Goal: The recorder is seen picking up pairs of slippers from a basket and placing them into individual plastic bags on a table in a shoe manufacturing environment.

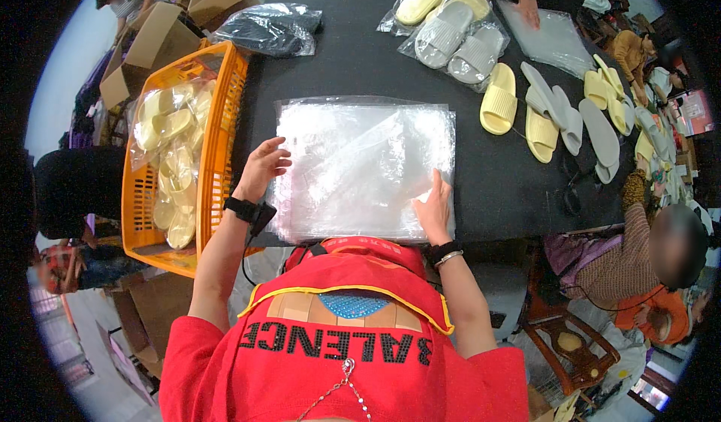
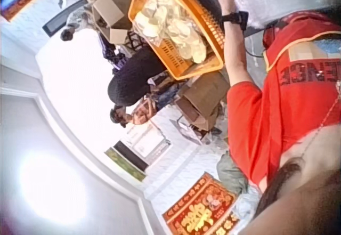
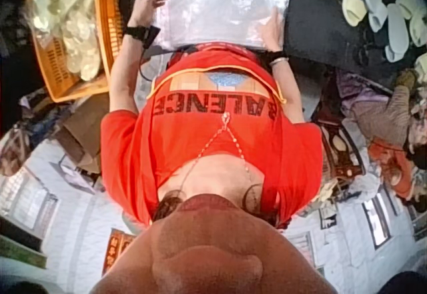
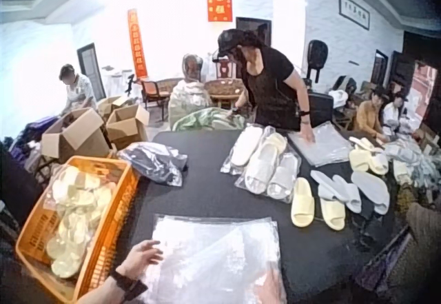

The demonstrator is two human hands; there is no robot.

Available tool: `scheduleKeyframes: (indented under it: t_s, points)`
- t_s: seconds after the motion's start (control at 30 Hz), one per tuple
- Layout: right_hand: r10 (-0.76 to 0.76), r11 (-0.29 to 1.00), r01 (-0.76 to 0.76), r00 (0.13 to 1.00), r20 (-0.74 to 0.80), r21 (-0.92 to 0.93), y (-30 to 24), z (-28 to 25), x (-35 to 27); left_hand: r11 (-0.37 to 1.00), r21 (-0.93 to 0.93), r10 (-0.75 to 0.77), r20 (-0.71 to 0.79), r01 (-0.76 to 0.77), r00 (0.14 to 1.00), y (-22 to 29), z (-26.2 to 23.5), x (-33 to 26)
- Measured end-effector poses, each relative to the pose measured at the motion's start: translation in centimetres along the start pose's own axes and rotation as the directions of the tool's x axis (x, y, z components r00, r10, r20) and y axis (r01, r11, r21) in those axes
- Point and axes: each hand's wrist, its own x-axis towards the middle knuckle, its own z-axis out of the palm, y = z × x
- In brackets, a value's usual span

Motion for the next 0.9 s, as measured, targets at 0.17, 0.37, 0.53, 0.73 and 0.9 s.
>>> scheduleKeyframes:
  t_s: [0.17,0.37,0.53,0.73,0.9]
  points:
    - [0.065,0.908,-0.047,0.997,-0.031,0.416,1.3,-0.8,1.4,0.944,-0.327,0.008,0.165,0.046,0.986,1.5,-0.2,-1.1]
    - [0.081,0.432,-0.328,0.942,0.326,0.840,4.8,-5.5,2.5,0.994,0.095,-0.038,-0.212,0.059,0.977,-3.8,-5.1,0.0]
    - [-0.015,-0.174,-0.211,0.977,0.212,0.962,9.4,-9.7,2.7,0.767,0.640,0.035,0.030,-0.046,0.999,-5.6,-3.8,-0.8]
    - [0.041,-0.420,-0.070,0.994,0.096,0.905,12.6,-10.7,1.0,0.609,0.775,0.245,0.015,-0.166,0.969,-5.5,1.3,-0.6]
    - [0.030,-0.514,-0.188,0.971,0.236,0.837,12.1,-8.9,-0.5,0.477,0.851,0.139,0.176,-0.222,0.975,-5.2,2.7,0.8]
